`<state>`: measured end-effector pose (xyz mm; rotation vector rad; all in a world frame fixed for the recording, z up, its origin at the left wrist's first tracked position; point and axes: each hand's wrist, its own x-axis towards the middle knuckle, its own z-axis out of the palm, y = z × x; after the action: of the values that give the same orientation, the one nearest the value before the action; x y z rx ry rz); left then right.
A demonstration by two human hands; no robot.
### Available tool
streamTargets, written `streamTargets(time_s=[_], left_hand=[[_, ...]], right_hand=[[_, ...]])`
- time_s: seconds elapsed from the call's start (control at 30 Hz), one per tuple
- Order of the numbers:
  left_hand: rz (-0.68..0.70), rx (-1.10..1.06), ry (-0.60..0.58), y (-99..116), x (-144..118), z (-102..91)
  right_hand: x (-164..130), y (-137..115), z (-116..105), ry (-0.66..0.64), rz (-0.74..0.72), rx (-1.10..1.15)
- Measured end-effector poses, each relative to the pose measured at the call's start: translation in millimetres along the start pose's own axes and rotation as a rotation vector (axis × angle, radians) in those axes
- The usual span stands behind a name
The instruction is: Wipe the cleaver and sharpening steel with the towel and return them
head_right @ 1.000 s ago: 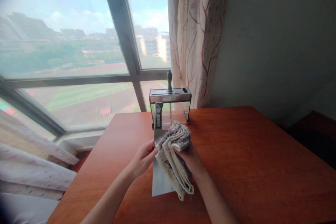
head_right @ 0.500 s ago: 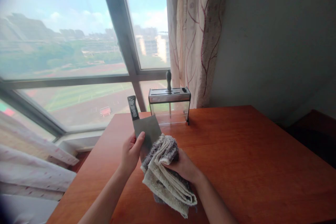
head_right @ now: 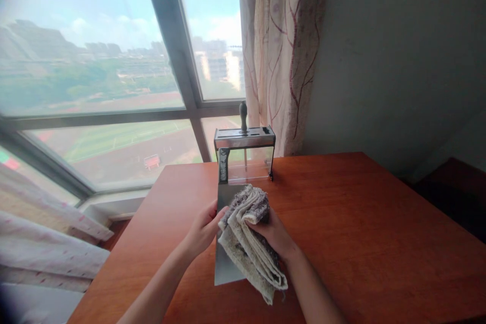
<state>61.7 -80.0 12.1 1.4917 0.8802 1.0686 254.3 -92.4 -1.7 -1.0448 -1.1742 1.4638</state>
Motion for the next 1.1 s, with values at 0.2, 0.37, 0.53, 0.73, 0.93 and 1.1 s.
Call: streamTargets(time_s=[0.2,0.37,0.53,0.73,0.93,1.1], left_hand=[[0.02,0.108,-0.132,8.3,-2.9,8.6],[0.006,0.216,-0.232,15.1,-5.3,10.2],[-0.028,0.209,-0.386,22.7,-7.1,9.0],[-0.011,0.172,-0.337,22.2,-4.8,10.5],[-0.019,0.113,-0.296,14.0,-4.5,15.2],[-0.014,0.018,-0.259,10.3,-4.0,16.4]], right_hand=[[9.2,4.2,-1.9,0.154,-0.098,-0.003],[7.4,5.3,-4.1,0.273,-0.057,0.098],[3.4,6.8,-21.4,0.179,-0.183,0.04],[6.6,0.0,-29.7,-0.003,-0.265,-0.182],[8.4,0.5,-26.4,0.126,-0.318,-0.259],[9.8,17.1,-29.5,0.255,-0.28,-0.198]])
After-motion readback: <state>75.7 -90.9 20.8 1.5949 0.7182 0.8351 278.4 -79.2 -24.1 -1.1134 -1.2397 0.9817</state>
